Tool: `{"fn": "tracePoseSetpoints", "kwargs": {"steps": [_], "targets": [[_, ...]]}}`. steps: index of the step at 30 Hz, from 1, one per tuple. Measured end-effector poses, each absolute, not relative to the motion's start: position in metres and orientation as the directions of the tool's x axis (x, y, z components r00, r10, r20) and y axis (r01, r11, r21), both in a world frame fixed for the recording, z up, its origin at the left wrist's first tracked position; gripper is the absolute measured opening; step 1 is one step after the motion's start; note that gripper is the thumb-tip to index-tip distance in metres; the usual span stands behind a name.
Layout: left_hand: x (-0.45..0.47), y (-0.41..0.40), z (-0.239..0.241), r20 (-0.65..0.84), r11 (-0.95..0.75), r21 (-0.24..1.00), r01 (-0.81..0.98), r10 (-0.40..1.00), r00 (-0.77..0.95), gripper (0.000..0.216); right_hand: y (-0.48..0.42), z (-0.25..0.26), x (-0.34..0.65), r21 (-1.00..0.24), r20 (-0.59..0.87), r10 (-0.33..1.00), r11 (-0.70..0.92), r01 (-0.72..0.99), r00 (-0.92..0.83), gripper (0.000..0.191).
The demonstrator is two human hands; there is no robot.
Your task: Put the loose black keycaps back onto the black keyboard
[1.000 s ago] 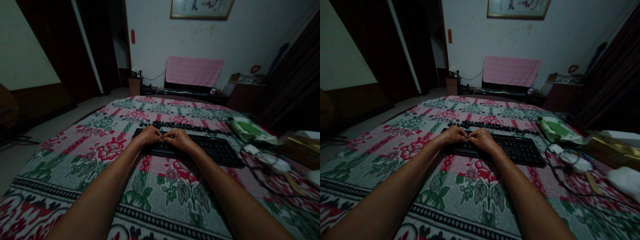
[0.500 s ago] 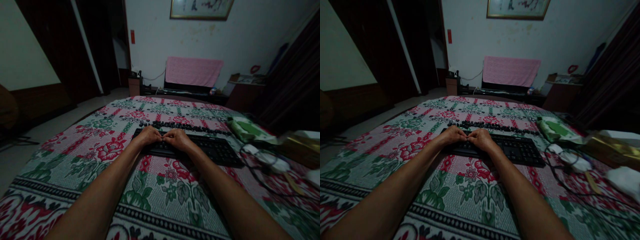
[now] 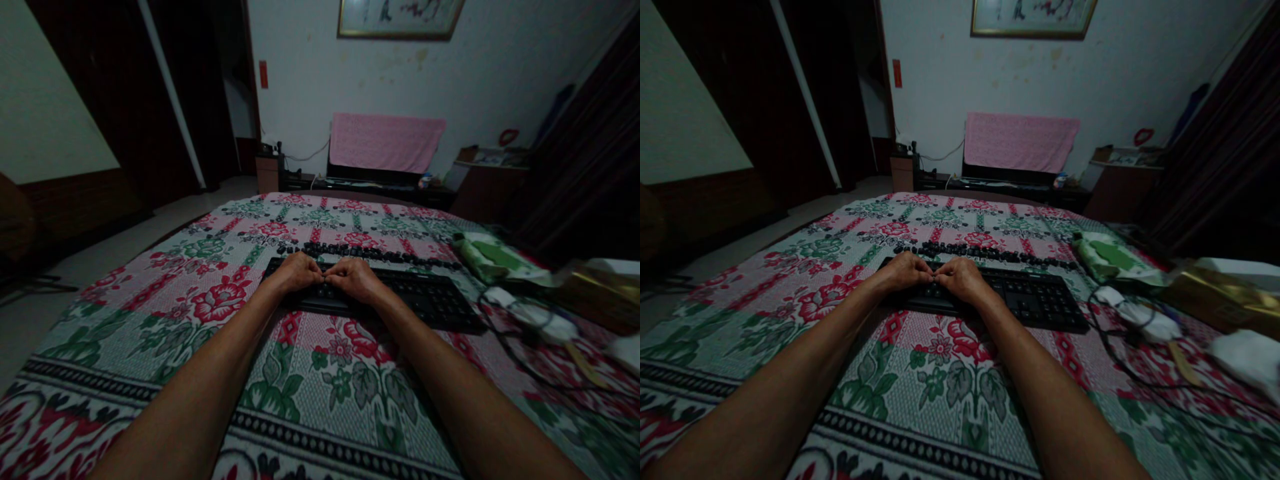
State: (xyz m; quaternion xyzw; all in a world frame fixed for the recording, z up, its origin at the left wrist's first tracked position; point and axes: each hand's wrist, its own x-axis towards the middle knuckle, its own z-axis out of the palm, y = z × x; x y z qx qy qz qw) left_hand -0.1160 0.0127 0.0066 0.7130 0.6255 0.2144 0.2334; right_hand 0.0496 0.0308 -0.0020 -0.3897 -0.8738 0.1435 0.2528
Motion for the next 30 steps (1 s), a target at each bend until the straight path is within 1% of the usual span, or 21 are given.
{"fn": "tracePoseSetpoints", "kwargs": {"steps": [13,16,19,25,27,30], "targets": [[-0.111,0.013,0.008,-0.023,-0.052,0.590,0.806,0.996,0.081,0.024,0.032,-0.002,0.046,-0.420,0.319,0.760,0.649,0.635,-0.566,0.017],[-0.110,0.015,0.006,-0.035,-0.025,0.589,0.807,0.998,0.056,0.023,0.032,0.000,0.045,-0.413,0.293,0.765,0.642,0.646,-0.573,0.018],[-0.111,0.015,0.005,-0.030,-0.031,0.616,0.787,0.998,0.063,0.025,0.033,0.000,0.044,-0.430,0.262,0.766,0.638,0.639,-0.587,0.018],[-0.117,0.017,0.002,-0.047,-0.036,0.707,0.706,0.994,0.098,0.025,0.035,-0.003,0.046,-0.453,0.280,0.780,0.622,0.639,-0.560,0.017],[-0.119,0.019,0.000,-0.031,-0.049,0.708,0.704,0.994,0.101,0.026,0.034,-0.003,0.047,-0.449,0.286,0.778,0.624,0.639,-0.559,0.018],[-0.120,0.018,-0.001,0.013,-0.092,0.678,0.729,0.993,0.113,0.025,0.032,-0.002,0.048,-0.423,0.297,0.773,0.633,0.648,-0.561,0.020]]}}
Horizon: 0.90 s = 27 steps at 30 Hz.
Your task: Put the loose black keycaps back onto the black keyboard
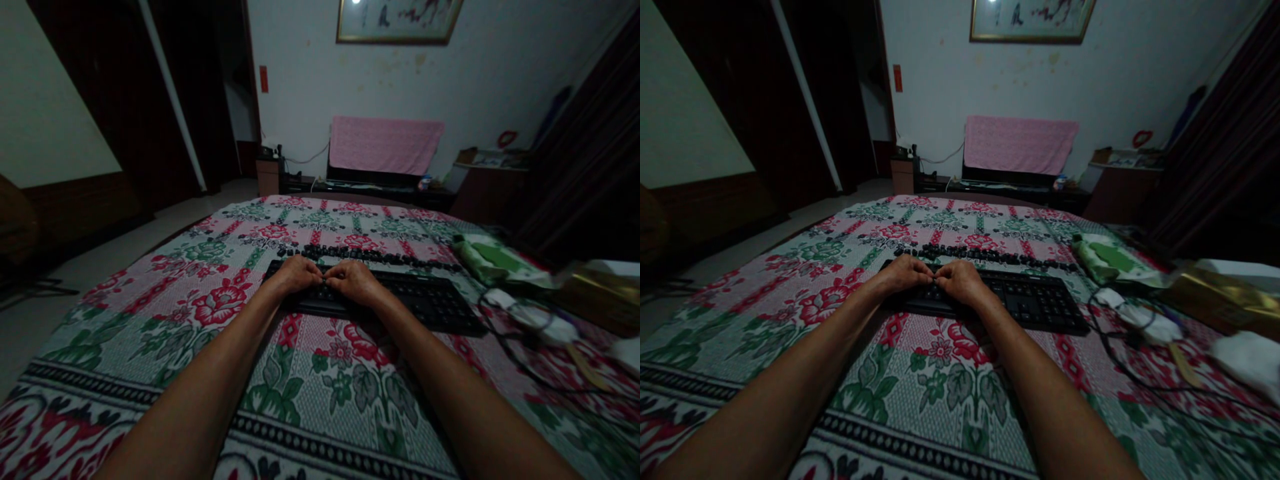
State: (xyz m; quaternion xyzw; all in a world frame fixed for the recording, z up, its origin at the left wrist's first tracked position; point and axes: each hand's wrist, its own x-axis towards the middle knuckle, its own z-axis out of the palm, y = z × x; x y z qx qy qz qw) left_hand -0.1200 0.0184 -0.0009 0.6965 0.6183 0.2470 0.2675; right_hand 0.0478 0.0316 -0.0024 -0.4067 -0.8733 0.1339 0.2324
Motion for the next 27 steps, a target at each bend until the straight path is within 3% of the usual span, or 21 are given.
{"fn": "tracePoseSetpoints", "kwargs": {"steps": [9,27], "targets": [[-0.1155,0.0086,0.0084,0.057,-0.170,0.525,0.834,0.985,0.165,0.025,0.0299,-0.0009,0.0461,-0.327,0.291,0.760,0.650,0.686,-0.581,0.021],[-0.1124,0.0076,0.0059,0.087,-0.213,0.460,0.862,0.977,0.195,0.023,0.0309,0.0011,0.0412,-0.350,0.220,0.782,0.622,0.701,-0.583,0.017]]}}
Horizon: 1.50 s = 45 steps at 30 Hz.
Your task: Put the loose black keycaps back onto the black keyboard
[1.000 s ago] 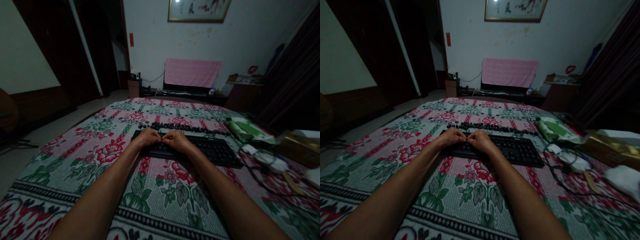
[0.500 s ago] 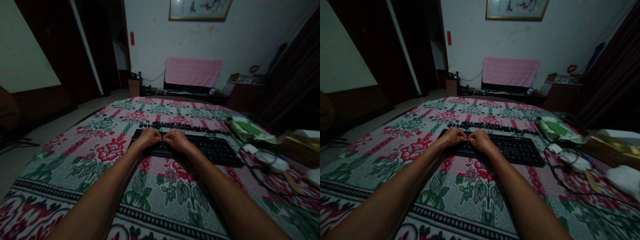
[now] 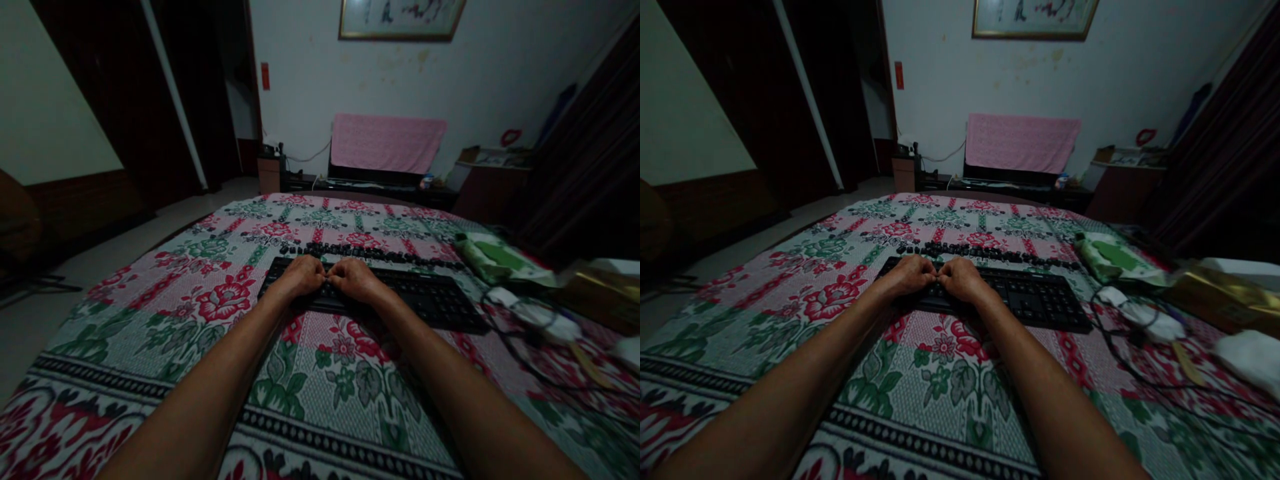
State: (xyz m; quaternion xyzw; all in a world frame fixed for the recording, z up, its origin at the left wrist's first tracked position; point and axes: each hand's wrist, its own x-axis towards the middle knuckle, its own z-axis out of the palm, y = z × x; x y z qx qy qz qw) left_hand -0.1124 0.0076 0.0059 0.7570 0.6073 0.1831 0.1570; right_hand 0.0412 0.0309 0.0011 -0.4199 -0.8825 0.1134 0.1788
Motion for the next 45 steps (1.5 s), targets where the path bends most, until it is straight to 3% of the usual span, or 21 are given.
{"fn": "tracePoseSetpoints", "kwargs": {"steps": [6,14,32,36,41,45], "targets": [[-0.118,0.007,0.010,0.011,-0.202,0.557,0.805,0.972,0.236,0.028,0.030,0.001,0.046,-0.337,0.262,0.752,0.658,0.673,-0.604,0.023],[-0.117,0.003,0.017,0.059,-0.300,0.443,0.845,0.950,0.306,0.028,0.028,0.003,0.046,-0.305,0.259,0.750,0.661,0.685,-0.608,0.021],[-0.113,0.008,0.009,0.127,-0.315,0.368,0.875,0.949,0.289,0.027,0.033,0.002,0.042,-0.305,0.256,0.776,0.631,0.713,-0.577,0.018],[-0.113,0.007,0.012,0.080,-0.234,0.472,0.850,0.971,0.224,0.024,0.033,0.003,0.042,-0.302,0.228,0.785,0.619,0.725,-0.576,0.019],[-0.124,0.008,0.013,-0.054,-0.020,0.806,0.591,0.993,0.107,0.033,0.031,0.004,0.043,-0.324,0.247,0.788,0.616,0.718,-0.565,0.019],[-0.131,0.010,0.009,-0.039,-0.005,0.874,0.487,0.996,0.080,0.028,0.028,0.004,0.044,-0.285,0.251,0.776,0.631,0.722,-0.579,0.018]]}}
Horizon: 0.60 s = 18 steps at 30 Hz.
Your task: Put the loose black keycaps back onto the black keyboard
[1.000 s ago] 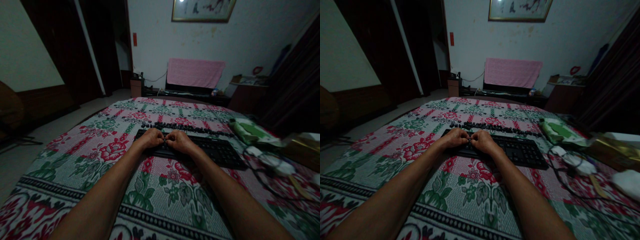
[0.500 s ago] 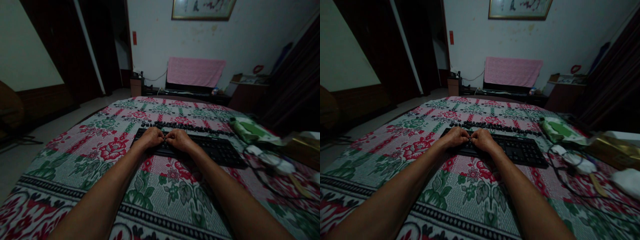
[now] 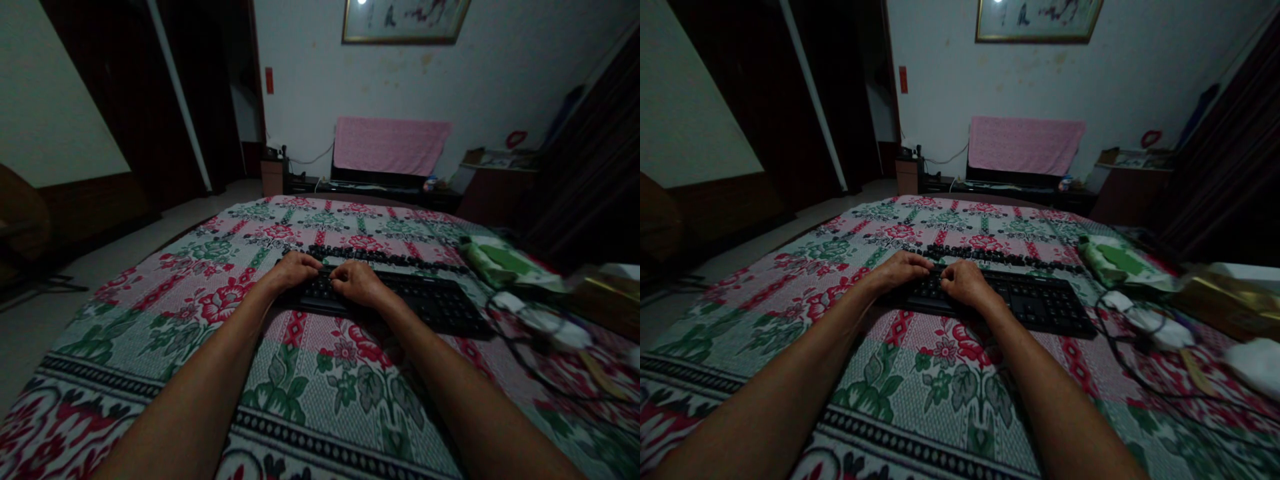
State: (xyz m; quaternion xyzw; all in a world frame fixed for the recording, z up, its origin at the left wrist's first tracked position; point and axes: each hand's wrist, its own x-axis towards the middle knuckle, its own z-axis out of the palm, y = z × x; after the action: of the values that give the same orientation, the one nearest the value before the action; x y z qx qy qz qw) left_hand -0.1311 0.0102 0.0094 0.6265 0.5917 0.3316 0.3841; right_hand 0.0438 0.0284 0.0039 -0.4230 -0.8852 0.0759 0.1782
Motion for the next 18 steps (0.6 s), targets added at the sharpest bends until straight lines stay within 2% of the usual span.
{"fn": "tracePoseSetpoints", "kwargs": {"steps": [4,11,14,18], "targets": [[-0.1316,0.0117,0.0077,-0.016,-0.012,0.871,0.492,0.999,0.052,0.025,0.0279,0.0022,0.0442,-0.262,0.287,0.755,0.654,0.709,-0.590,0.019],[-0.1346,0.0162,0.0071,0.046,0.023,0.827,0.561,0.993,-0.108,0.024,0.0271,0.0002,0.0445,-0.257,0.312,0.753,0.653,0.712,-0.579,0.021],[-0.1354,0.0170,0.0059,0.067,-0.009,0.800,0.600,0.995,-0.075,0.024,0.0264,0.0015,0.0447,-0.252,0.311,0.751,0.656,0.712,-0.582,0.020],[-0.1348,0.0158,0.0048,0.125,-0.144,0.737,0.661,0.989,0.076,0.028,0.0255,0.0036,0.0460,-0.252,0.306,0.747,0.661,0.707,-0.590,0.021]]}}
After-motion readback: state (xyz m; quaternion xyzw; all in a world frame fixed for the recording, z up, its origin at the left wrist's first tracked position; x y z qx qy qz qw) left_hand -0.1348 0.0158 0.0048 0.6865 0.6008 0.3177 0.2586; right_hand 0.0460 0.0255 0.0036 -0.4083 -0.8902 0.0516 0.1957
